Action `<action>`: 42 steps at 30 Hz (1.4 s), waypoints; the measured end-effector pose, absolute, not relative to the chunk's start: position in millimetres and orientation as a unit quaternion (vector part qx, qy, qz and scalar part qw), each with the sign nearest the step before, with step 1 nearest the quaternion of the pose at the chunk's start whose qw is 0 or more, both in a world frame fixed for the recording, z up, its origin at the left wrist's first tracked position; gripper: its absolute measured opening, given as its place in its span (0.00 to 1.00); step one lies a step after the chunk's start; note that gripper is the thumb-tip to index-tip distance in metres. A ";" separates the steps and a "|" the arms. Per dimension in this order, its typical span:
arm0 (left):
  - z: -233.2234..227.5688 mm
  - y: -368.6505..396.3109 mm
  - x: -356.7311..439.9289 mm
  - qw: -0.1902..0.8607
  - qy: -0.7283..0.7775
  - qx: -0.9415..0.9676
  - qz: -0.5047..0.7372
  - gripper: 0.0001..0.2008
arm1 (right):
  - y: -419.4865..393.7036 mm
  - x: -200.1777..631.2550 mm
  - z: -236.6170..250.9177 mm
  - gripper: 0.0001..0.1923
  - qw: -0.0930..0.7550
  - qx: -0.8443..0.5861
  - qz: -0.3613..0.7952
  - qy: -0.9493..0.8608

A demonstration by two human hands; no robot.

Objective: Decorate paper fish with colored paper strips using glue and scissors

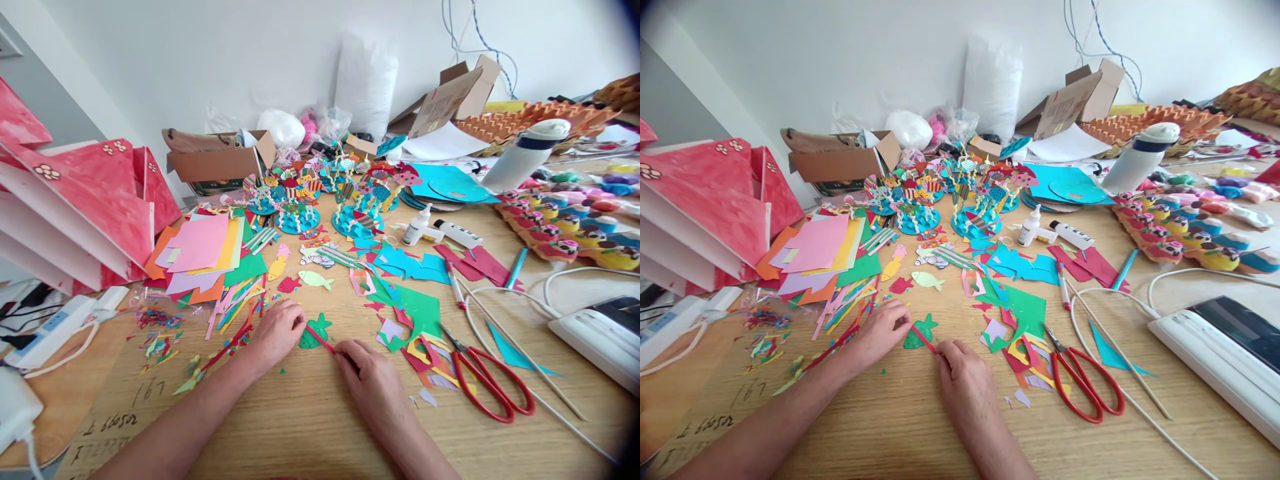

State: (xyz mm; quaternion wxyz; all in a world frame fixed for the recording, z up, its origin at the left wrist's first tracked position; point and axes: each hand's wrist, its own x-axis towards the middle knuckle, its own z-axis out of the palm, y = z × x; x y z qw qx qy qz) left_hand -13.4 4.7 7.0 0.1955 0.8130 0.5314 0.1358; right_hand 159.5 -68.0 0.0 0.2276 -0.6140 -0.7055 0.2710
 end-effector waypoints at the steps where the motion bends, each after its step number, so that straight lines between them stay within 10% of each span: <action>1: 6.7 4.8 -13.4 0.194 0.531 0.813 0.137 0.07 | -68.1 159.6 -0.2 0.12 0.227 -0.614 0.270 -0.706; 42: 5.0 8.5 -14.0 0.192 0.506 0.834 0.107 0.06 | -22.5 138.0 39.6 0.13 0.080 -0.538 0.248 -0.802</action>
